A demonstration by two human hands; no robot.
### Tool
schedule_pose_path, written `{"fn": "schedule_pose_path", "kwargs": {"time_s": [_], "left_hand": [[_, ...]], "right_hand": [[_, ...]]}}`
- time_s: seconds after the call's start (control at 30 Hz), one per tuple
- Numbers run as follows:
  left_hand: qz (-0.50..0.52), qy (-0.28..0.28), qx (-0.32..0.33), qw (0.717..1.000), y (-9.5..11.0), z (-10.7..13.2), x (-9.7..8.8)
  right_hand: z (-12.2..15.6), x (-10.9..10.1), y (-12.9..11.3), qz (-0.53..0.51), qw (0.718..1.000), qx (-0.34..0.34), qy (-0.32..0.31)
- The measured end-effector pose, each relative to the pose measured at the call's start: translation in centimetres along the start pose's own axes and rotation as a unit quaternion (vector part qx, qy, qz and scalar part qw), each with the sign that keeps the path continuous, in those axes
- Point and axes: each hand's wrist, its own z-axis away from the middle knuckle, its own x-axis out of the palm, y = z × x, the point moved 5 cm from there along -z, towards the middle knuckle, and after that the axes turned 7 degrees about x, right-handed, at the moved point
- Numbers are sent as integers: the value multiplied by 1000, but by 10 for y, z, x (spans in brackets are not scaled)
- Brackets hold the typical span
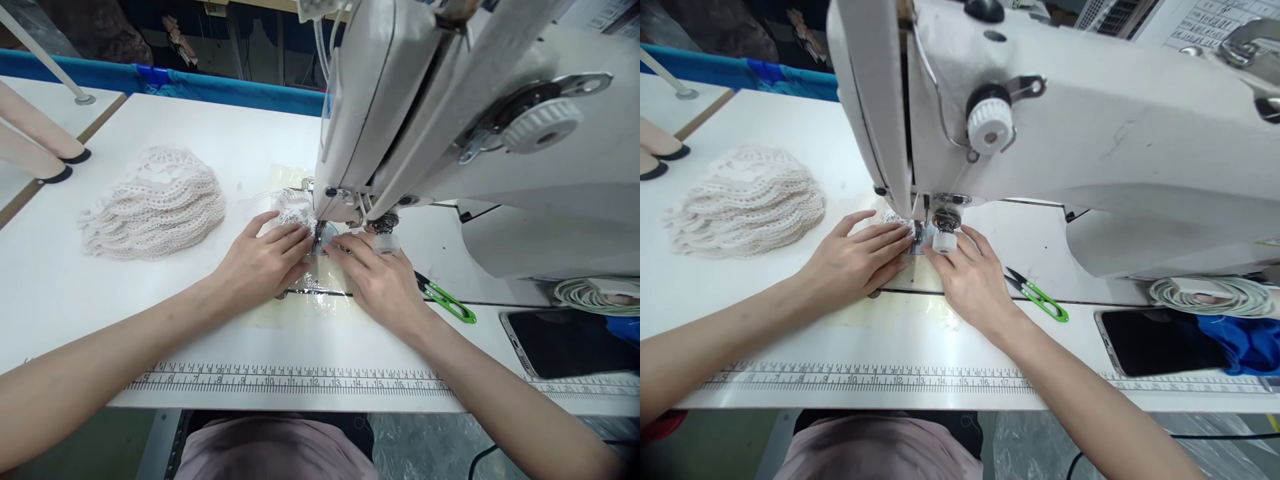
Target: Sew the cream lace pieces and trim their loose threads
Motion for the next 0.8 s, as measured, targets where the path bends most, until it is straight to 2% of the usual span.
{"fn": "schedule_pose_path", "kwargs": {"time_s": [0.17,0.27,0.33,0.4,0.47,0.53,0.57,0.63,0.73,0.8], "left_hand": [[8,16,-47,999,-6,2,-3],[0,16,-44,999,-8,1,0],[-4,-10,-42,999,-10,0,3],[-1,-50,-67,997,-15,-2,1],[39,-80,-120,989,-20,-2,-10],[180,-116,-172,962,-23,-1,-25],[278,-143,-215,925,-23,3,-31],[418,-139,-245,864,-20,6,-46],[501,-120,-251,820,-15,12,-60],[520,-122,-258,805,-11,18,-59]], "right_hand": [[0,-3,3,9,1000,14,-2],[0,-4,7,6,1000,21,3],[0,-5,11,-2,1000,25,7],[0,-8,16,-19,999,34,1],[-1,-12,21,-60,996,57,-26],[-3,-17,20,-148,982,85,-80],[-4,-20,17,-209,966,101,-113],[-6,-26,6,-360,906,135,-176],[-6,-32,-18,-569,761,190,-246],[-4,-32,-31,-640,682,231,-269]]}}
